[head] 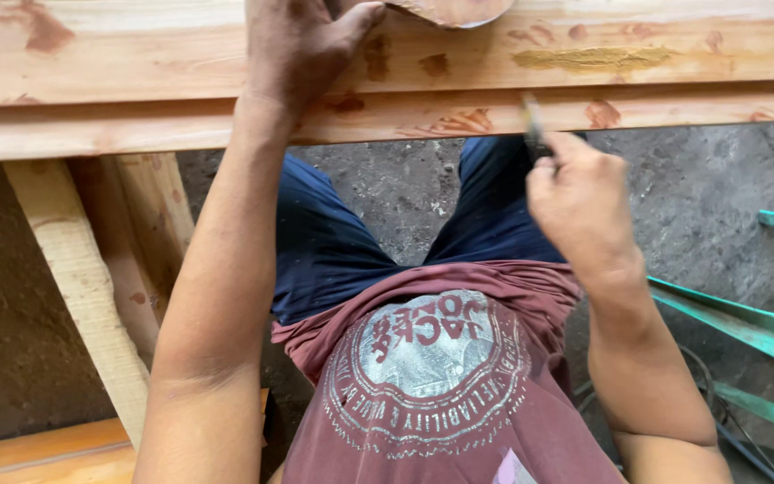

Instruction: The person scoops a yellowish paste from a wooden scoop and applies it into a long groove on a wooden plank using a small metal spatula. They spread the paste along the groove and smooth it flush with the plank surface.

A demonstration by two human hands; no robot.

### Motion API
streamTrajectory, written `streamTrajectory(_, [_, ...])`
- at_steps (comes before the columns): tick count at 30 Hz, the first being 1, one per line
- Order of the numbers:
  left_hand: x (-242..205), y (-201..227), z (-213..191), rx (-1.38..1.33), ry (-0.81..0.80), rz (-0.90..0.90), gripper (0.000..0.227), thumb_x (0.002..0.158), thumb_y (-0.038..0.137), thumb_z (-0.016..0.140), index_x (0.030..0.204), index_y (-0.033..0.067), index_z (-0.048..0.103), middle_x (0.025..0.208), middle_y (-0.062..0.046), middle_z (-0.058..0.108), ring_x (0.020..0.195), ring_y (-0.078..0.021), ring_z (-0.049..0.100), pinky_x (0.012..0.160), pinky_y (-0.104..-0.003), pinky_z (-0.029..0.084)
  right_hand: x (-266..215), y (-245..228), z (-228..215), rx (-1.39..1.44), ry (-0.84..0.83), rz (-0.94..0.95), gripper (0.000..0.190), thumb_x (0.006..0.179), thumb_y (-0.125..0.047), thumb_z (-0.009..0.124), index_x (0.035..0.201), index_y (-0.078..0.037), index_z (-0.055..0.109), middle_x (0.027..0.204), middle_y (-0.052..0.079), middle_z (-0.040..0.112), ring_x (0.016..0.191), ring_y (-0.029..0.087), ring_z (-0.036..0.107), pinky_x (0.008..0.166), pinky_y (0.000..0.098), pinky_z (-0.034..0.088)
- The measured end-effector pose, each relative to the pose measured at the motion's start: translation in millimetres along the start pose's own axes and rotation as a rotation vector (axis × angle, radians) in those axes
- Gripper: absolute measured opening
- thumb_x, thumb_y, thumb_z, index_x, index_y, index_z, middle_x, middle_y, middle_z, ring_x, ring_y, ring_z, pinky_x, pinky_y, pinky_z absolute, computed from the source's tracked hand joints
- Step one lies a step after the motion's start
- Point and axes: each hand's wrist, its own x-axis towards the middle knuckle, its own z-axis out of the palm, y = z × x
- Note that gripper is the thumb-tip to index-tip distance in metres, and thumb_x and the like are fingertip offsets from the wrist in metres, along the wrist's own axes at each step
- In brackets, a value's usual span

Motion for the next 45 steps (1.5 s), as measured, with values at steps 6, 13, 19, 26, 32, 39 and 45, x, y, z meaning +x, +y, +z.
streamTrajectory(6, [6.6,9.7,-13.8,0.013,-0.106,-0.089,0.036,0.088,0.027,0.093,0.1,0.0049,0.067,0.083,-0.014,0.068,0.075,-0.0334,0.067,0.068,-0.043,0.052,-6.3,-18.4,5.1,0.078,0.001,-0.205,0.028,0.096,-0.005,0.062,0.121,0.005,0.069,0.1,0.025,0.072,0.084,0.037,0.072,0.077,0.0443,0.057])
streamTrajectory(13, [14.6,29.1,-22.7,-0.016,-0.041,0.048,0.038,0.083,0.009,0.091,0.106,-0.0003,0.062,0.093,-0.019,0.069,0.081,-0.0371,0.069,0.071,-0.042,0.054,-11.1,48.7,-11.1,0.002,0.062,-0.072,0.031,0.098,-0.005,0.062,0.126,0.004,0.069,0.103,0.024,0.07,0.085,0.037,0.07,0.078,0.0444,0.056])
streamTrajectory(19, [14.1,32.3,-23.9,-0.007,-0.106,-0.028,0.037,0.087,0.007,0.091,0.102,-0.0003,0.058,0.09,-0.016,0.068,0.081,-0.0304,0.07,0.072,-0.037,0.055,-20.7,97.9,-38.9,-0.052,0.204,0.065,0.032,0.097,0.0,0.065,0.128,0.004,0.071,0.093,0.023,0.065,0.08,0.038,0.067,0.074,0.0457,0.053])
streamTrajectory(26, [9.7,26.8,-20.0,0.057,-0.154,-0.072,0.037,0.085,0.011,0.089,0.104,0.0037,0.057,0.086,-0.009,0.066,0.08,-0.021,0.068,0.075,-0.033,0.056,4.9,120.9,-29.8,-0.215,0.31,0.019,0.028,0.1,-0.002,0.068,0.126,0.008,0.07,0.103,0.026,0.068,0.089,0.039,0.069,0.08,0.0444,0.057])
streamTrajectory(32, [11.2,28.5,-22.2,0.052,-0.135,0.033,0.039,0.086,0.005,0.089,0.103,-0.0001,0.056,0.092,-0.012,0.065,0.08,-0.0238,0.067,0.074,-0.033,0.055,10.8,70.9,8.9,0.048,0.139,0.083,0.034,0.098,-0.003,0.062,0.126,0.016,0.063,0.098,0.028,0.068,0.081,0.037,0.071,0.071,0.0429,0.057])
streamTrajectory(39, [13.9,33.1,-22.1,0.055,-0.149,-0.014,0.038,0.086,0.007,0.089,0.104,0.0016,0.056,0.09,-0.011,0.064,0.079,-0.0235,0.067,0.073,-0.033,0.055,6.8,87.9,-13.7,-0.014,0.189,0.046,0.022,0.1,-0.001,0.066,0.119,0.006,0.073,0.095,0.025,0.069,0.084,0.033,0.07,0.076,0.0403,0.058])
streamTrajectory(45, [16.4,34.4,-22.5,0.035,-0.144,0.022,0.038,0.086,0.004,0.089,0.103,0.0001,0.056,0.091,-0.013,0.065,0.079,-0.0241,0.067,0.074,-0.033,0.055,11.0,135.7,-20.3,-0.082,0.298,0.098,0.026,0.104,0.0,0.066,0.128,0.009,0.071,0.099,0.019,0.071,0.085,0.028,0.071,0.071,0.0351,0.057])
